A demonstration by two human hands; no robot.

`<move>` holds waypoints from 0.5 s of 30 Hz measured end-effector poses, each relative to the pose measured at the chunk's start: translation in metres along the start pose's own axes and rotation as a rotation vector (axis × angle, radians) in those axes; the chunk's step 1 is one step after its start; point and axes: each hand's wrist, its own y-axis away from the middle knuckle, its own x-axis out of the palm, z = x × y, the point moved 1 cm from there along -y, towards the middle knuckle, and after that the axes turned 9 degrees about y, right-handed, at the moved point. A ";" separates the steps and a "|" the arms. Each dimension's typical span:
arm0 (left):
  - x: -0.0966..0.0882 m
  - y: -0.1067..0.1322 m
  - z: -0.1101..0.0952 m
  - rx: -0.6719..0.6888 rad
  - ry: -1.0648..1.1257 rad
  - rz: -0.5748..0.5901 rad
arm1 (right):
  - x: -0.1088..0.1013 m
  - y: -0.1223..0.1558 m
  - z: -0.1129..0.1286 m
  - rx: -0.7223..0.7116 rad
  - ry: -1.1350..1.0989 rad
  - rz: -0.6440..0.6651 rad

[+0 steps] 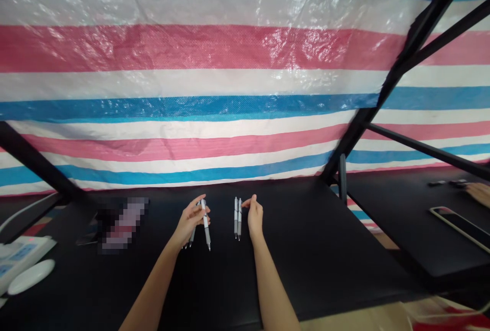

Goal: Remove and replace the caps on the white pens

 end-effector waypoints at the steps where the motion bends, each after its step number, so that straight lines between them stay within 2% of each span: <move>1: 0.000 0.000 0.000 0.000 -0.004 0.000 | 0.000 0.000 0.000 0.000 -0.002 0.000; 15: 0.000 0.002 0.000 -0.014 -0.006 0.033 | -0.001 0.000 0.002 0.005 0.001 -0.005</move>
